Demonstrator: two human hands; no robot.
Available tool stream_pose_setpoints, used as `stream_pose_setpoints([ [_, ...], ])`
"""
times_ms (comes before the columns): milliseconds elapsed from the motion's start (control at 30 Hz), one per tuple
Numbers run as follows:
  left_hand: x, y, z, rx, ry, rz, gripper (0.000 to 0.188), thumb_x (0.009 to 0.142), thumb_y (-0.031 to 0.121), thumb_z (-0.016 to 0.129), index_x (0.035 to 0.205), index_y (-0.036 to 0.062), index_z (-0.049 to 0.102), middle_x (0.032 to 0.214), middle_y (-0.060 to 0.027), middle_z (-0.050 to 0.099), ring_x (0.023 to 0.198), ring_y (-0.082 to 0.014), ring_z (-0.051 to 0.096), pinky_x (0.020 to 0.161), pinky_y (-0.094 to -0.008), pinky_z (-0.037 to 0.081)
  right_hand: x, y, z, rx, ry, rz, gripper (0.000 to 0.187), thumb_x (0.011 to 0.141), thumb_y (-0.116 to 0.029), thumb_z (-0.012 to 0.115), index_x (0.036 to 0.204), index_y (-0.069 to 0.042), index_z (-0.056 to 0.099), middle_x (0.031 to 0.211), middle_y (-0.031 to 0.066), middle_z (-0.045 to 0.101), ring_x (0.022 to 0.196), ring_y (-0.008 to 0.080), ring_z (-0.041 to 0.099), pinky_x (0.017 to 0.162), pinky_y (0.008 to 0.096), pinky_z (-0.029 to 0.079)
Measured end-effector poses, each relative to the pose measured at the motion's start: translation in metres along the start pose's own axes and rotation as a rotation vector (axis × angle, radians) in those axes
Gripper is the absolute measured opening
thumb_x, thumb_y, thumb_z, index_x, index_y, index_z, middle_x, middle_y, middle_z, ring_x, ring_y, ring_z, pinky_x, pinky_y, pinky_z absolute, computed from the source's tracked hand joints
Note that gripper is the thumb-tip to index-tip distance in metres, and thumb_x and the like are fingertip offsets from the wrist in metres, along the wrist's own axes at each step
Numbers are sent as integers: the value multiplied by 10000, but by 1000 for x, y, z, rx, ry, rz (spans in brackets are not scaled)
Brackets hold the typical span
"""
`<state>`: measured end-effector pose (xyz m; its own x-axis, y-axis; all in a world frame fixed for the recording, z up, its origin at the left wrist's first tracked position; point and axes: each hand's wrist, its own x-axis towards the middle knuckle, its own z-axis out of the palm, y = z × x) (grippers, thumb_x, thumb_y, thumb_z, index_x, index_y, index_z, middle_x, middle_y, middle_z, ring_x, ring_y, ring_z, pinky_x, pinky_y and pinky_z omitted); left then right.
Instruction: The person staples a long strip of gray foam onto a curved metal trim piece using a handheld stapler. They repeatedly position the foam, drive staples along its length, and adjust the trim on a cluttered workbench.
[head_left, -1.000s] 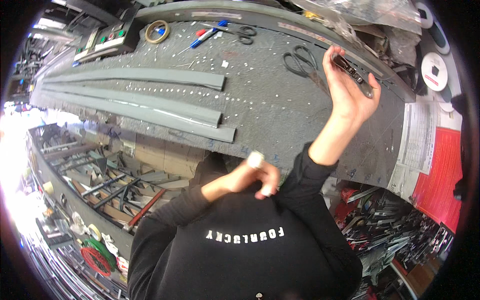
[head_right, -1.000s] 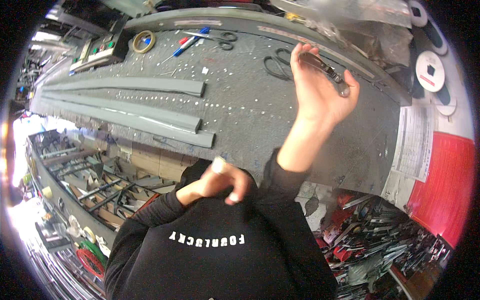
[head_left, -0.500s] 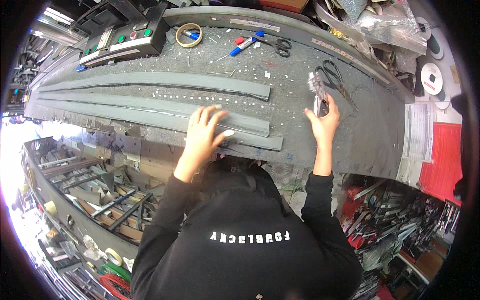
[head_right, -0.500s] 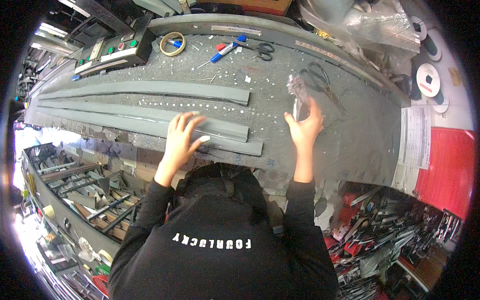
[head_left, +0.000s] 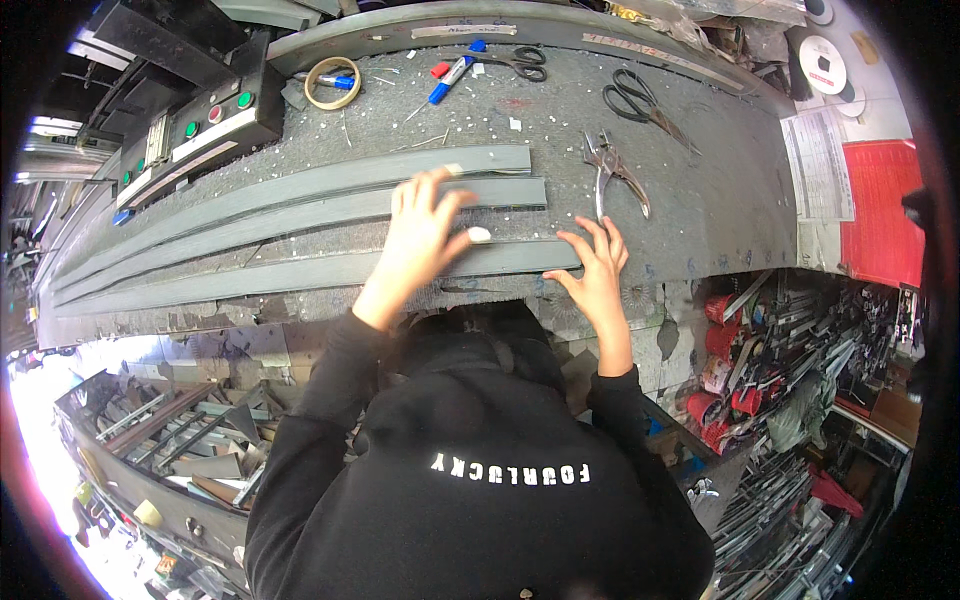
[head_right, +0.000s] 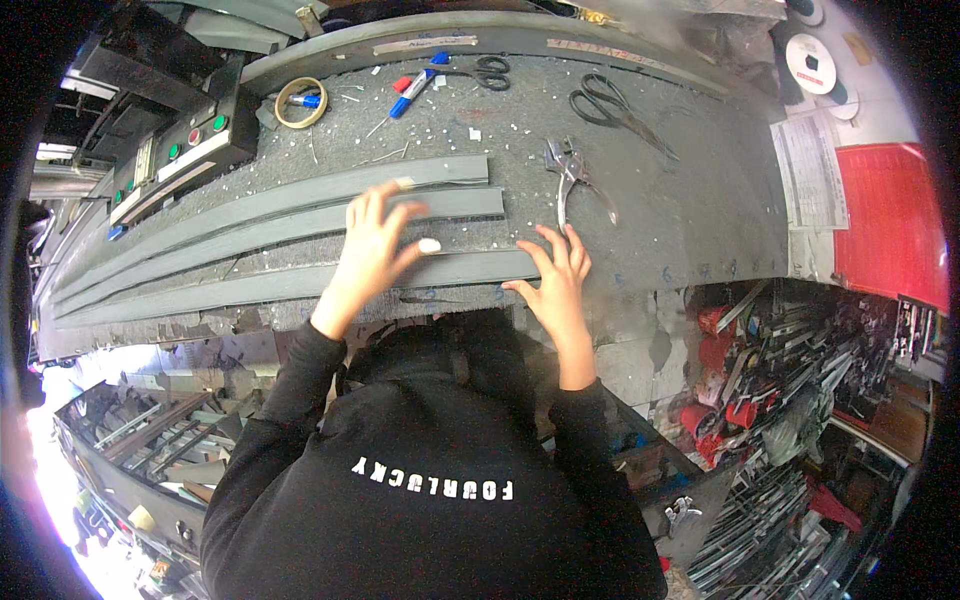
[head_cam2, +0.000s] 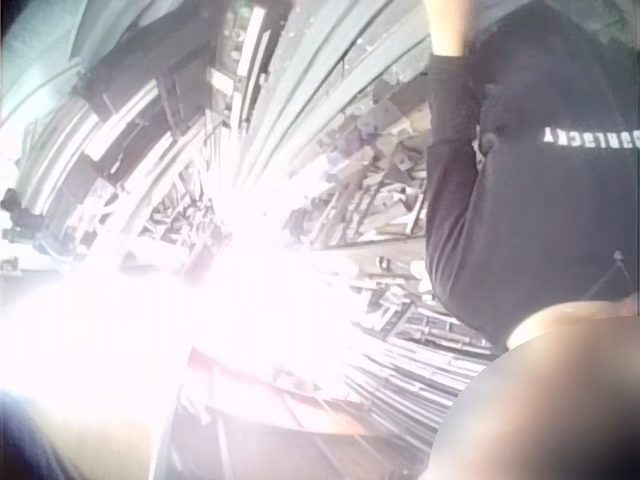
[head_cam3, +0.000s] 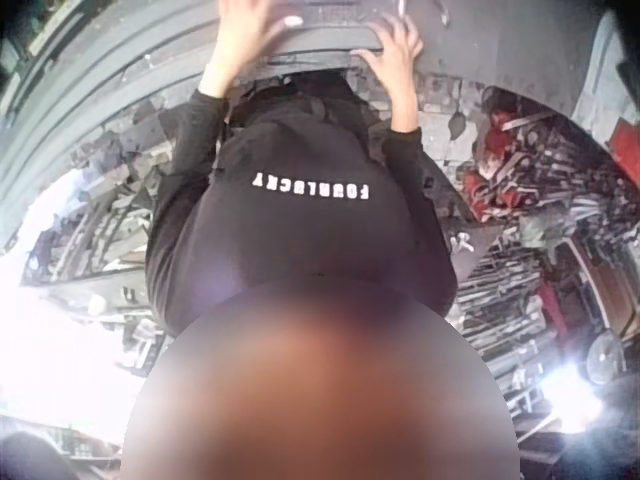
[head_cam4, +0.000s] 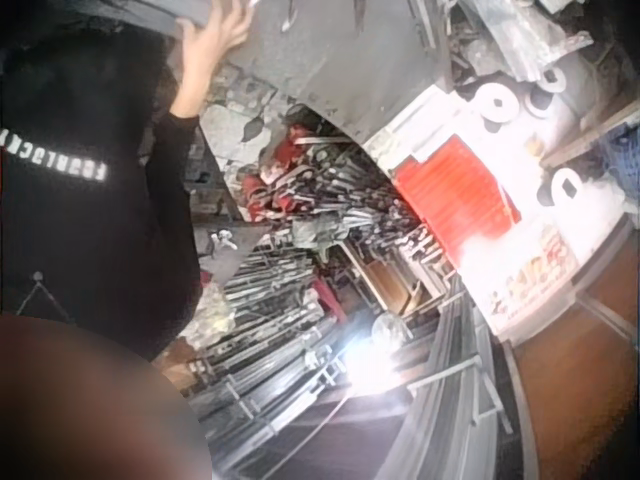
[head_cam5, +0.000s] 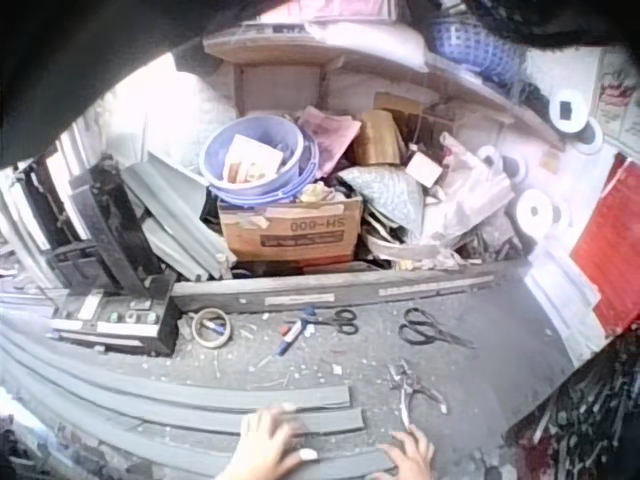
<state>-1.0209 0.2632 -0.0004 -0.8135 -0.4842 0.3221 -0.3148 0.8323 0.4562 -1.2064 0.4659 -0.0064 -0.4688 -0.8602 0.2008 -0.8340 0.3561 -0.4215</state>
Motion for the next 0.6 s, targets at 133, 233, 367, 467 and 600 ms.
stream_pose_setpoints([
  [133, -33, 37, 5, -66, -129, 58, 544, 732, 377, 715, 1199, 137, 572, 1240, -108, 511, 1126, -334, 491, 959, -443, 397, 5, 8, -10, -27, -120, -31, 476, 646, -313, 811, 1053, -107, 678, 1074, 15, 622, 1138, 237, 466, 994, 437, 275],
  [233, -41, 42, 9, 12, -109, 83, 603, 695, 346, 730, 1241, 154, 561, 1181, -37, 562, 1083, -265, 546, 895, -394, 449, 11, 21, -19, 163, -223, 93, 429, 705, -347, 779, 1037, -91, 685, 946, 39, 639, 1011, 229, 511, 931, 402, 329],
  [367, -25, 22, 17, -70, -47, 161, 510, 706, 279, 733, 1194, 196, 615, 1101, -9, 603, 836, -198, 646, 681, -323, 518, 11, 13, -5, 303, -146, 356, 386, 797, -395, 727, 1020, -81, 691, 806, 71, 630, 898, 244, 519, 879, 377, 372],
  [467, -22, 11, 24, -96, -7, 221, 394, 718, 267, 733, 1104, 217, 673, 1054, 7, 631, 811, -179, 651, 661, -309, 518, 3, -5, 12, 230, 161, 307, 348, 785, -326, 747, 1024, -81, 685, 857, 73, 629, 923, 265, 522, 870, 391, 399],
  [600, -26, 7, 30, -92, 38, 250, 335, 711, 260, 742, 1042, 226, 707, 1000, 21, 660, 753, -160, 656, 630, -300, 519, -8, -22, 14, 176, 294, 160, 263, 730, -213, 786, 946, -87, 704, 993, 80, 604, 947, 266, 528, 864, 381, 414],
])
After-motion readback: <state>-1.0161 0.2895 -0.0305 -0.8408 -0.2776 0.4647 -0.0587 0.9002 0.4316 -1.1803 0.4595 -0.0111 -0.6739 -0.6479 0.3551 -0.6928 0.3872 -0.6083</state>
